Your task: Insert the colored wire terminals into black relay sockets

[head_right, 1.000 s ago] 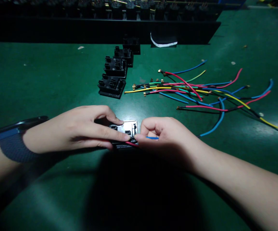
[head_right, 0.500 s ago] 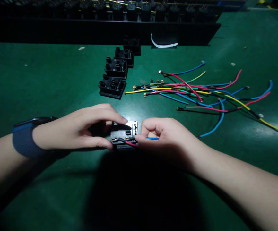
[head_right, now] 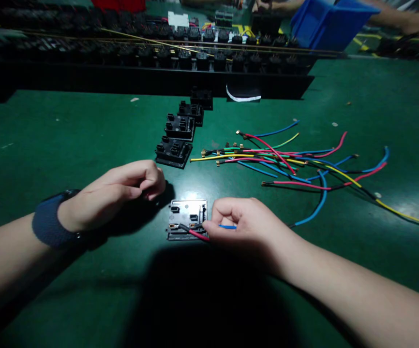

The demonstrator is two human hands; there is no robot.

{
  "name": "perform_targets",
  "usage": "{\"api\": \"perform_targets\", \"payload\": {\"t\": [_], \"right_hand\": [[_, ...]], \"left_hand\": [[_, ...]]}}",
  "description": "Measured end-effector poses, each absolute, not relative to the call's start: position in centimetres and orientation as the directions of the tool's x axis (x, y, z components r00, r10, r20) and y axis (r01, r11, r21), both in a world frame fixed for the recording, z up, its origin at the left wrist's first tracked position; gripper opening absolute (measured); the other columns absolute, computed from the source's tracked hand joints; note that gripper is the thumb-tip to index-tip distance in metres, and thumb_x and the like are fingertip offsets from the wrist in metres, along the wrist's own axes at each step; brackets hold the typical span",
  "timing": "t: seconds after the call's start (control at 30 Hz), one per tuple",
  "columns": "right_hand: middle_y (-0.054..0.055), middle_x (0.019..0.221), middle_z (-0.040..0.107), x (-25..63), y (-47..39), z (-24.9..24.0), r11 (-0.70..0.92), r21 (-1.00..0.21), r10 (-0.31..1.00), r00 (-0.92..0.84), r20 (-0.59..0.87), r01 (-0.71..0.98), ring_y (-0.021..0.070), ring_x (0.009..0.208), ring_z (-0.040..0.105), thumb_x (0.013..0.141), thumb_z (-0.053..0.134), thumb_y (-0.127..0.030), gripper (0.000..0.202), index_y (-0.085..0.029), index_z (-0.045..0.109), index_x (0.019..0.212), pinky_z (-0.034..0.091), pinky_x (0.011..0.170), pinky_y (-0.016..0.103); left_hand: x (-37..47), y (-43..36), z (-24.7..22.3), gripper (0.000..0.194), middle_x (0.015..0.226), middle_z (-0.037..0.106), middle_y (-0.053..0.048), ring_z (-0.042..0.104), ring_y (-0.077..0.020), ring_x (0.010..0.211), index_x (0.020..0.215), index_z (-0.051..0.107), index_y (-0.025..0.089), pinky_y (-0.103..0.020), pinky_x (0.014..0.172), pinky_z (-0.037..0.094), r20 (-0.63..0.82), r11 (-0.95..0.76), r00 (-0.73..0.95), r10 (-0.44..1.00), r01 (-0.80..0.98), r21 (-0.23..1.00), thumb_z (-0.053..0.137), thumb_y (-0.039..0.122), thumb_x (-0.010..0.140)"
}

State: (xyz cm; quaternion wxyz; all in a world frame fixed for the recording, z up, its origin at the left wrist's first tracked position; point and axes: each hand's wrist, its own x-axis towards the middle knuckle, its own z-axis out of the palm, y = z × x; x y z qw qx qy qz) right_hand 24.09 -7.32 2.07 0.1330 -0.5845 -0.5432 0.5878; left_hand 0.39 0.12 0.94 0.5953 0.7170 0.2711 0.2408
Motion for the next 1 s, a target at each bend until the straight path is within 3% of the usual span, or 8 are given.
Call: {"api": "perform_targets", "payload": {"t": [0.2, 0.33, 0.43, 0.53, 0.6, 0.73, 1.0], "right_hand": [[-0.008, 0.05, 0.03, 24.1, -7.4, 2.0, -0.363, -0.819, 0.784, -0.329, -0.527, 0.445, 0.0058, 0.047, 0.025, 0.077, 0.06, -0.036, 0.029, -0.018, 0.045, 0.061, 0.016, 0.044, 0.021], [-0.008, 0.052, 0.031, 24.0, -7.2, 2.1, -0.281, -0.85, 0.812, -0.362, -0.458, 0.445, 0.0068, 0.049, 0.026, 0.078, 0.057, -0.035, 0.029, -0.019, 0.043, 0.059, 0.019, 0.045, 0.022], [-0.006, 0.053, 0.033, 23.8, -7.1, 2.2, -0.159, -0.828, 0.821, -0.394, -0.413, 0.538, 0.0076, 0.051, 0.029, 0.08, 0.053, -0.029, 0.026, -0.018, 0.044, 0.059, 0.023, 0.047, 0.022], [-0.004, 0.056, 0.043, 23.7, -7.5, 1.6, 0.081, -0.768, 0.859, -0.435, -0.269, 0.635, 0.0087, 0.055, 0.041, 0.081, 0.049, -0.022, 0.023, -0.018, 0.049, 0.059, 0.03, 0.051, 0.021], [0.0, 0.062, 0.055, 23.8, -8.0, 0.9, 0.249, -0.705, 0.893, -0.439, -0.098, 0.664, 0.0103, 0.058, 0.05, 0.084, 0.046, -0.02, 0.022, -0.017, 0.058, 0.065, 0.036, 0.056, 0.022], [0.002, 0.065, 0.064, 24.1, -8.4, 0.0, 0.457, -0.552, 0.875, -0.466, 0.135, 0.698, 0.0123, 0.059, 0.055, 0.087, 0.044, -0.018, 0.024, -0.019, 0.065, 0.076, 0.039, 0.058, 0.023], [0.003, 0.072, 0.068, 24.1, -7.8, 1.2, 0.384, -0.663, 0.885, -0.46, 0.067, 0.643, 0.0131, 0.067, 0.062, 0.087, 0.044, -0.017, 0.023, -0.017, 0.064, 0.076, 0.044, 0.063, 0.023]], "left_hand": [[0.0, 0.2, 1.0, 0.011, 0.061, 0.036, 0.0, 0.033, -0.0143, 0.059, 0.063, 0.03, 0.02, -0.031, 0.055, 0.026, 0.011, -0.221, 0.708, 0.706, 0.206, 0.953, 0.039, 0.02, 0.07], [-0.2, 0.4, 0.9, 0.012, 0.06, 0.034, 0.0, 0.031, -0.0141, 0.058, 0.062, 0.028, 0.02, -0.031, 0.056, 0.025, 0.019, -0.241, 0.742, 0.67, 0.193, 0.951, 0.037, 0.02, 0.071], [-0.1, 0.3, 0.9, 0.013, 0.059, 0.033, 0.001, 0.03, -0.0134, 0.057, 0.062, 0.027, 0.02, -0.031, 0.055, 0.025, 0.018, -0.226, 0.742, 0.67, 0.182, 0.957, 0.036, 0.019, 0.071], [0.0, 0.3, 1.0, 0.013, 0.058, 0.033, 0.001, 0.03, -0.0127, 0.056, 0.061, 0.029, 0.02, -0.03, 0.054, 0.024, 0.009, -0.213, 0.74, 0.673, 0.182, 0.96, 0.035, 0.017, 0.072], [0.0, 0.3, 1.0, 0.012, 0.058, 0.034, 0.001, 0.03, -0.0126, 0.056, 0.061, 0.03, 0.02, -0.03, 0.054, 0.024, 0.002, -0.198, 0.738, 0.675, 0.179, 0.964, 0.035, 0.016, 0.071], [0.1, 0.2, 1.0, 0.011, 0.06, 0.033, 0.002, 0.03, -0.0127, 0.057, 0.062, 0.03, 0.02, -0.03, 0.054, 0.025, 0.02, -0.177, 0.709, 0.705, 0.149, 0.973, 0.036, 0.017, 0.071], [0.5, -0.1, 0.7, 0.008, 0.062, 0.037, 0.003, 0.032, -0.0123, 0.058, 0.069, 0.033, 0.021, -0.028, 0.053, 0.025, -0.029, -0.037, 0.639, 0.769, 0.089, 0.995, 0.04, 0.016, 0.07]]}}
